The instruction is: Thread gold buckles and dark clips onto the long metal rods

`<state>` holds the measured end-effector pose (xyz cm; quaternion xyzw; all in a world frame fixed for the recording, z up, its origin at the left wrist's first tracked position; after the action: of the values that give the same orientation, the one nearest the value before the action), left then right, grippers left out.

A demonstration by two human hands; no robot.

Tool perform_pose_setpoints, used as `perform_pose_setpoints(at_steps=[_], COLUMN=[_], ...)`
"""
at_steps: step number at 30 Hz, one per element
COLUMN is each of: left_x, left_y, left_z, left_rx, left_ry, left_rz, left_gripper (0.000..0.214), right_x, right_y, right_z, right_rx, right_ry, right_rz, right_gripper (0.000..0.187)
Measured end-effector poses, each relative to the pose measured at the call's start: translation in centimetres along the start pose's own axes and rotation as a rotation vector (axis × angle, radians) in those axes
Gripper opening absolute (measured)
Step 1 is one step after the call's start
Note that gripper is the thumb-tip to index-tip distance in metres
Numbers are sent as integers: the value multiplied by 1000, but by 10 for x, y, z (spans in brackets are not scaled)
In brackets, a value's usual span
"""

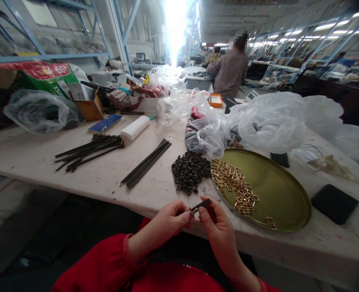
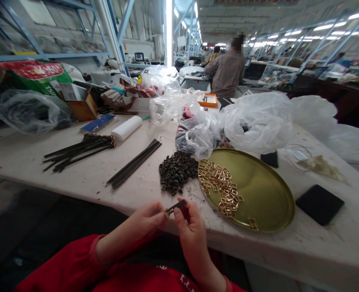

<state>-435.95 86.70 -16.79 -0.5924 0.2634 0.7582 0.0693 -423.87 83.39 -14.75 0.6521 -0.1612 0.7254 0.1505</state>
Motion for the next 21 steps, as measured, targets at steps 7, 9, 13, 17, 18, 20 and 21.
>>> perform_pose_setpoints(at_steps=[7, 9, 13, 17, 18, 20, 21], left_x=[-1, -7, -18, -20, -20, -20, -20], left_y=[4, 6, 8, 8, 8, 7, 7], left_z=[5, 7, 11, 8, 7, 6, 5], left_rx=[-47, -66, -96, -72, -65, -52, -47], left_ry=[-71, -104, -127, -160, -166, -173, -176], left_rz=[45, 21, -42, -53, -52, -57, -62], left_gripper=[17, 17, 15, 15, 15, 16, 16], right_x=[25, 17, 5, 1, 1, 2, 3], right_y=[5, 5, 8, 6, 5, 1, -1], right_z=[-14, -22, -34, -32, -31, -29, -27], right_rx=[283, 363, 477, 490, 493, 490, 481], right_ry=[-43, -138, -310, -346, -329, -266, -229], right_rz=[98, -14, -226, -283, -276, -230, -198], right_gripper=[20, 13, 15, 16, 15, 15, 14])
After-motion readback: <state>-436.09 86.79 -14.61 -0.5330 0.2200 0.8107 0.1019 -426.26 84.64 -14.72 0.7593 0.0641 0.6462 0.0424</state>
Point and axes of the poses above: each hand's wrist, its own y-axis away from the middle knuckle, its own z-axis out of the back of the hand, x = y × z, the point moved 10 cm from there along -y, towards the middle knuckle, and after that the axes turned 8 degrees about -x, right-handed, at the moved point
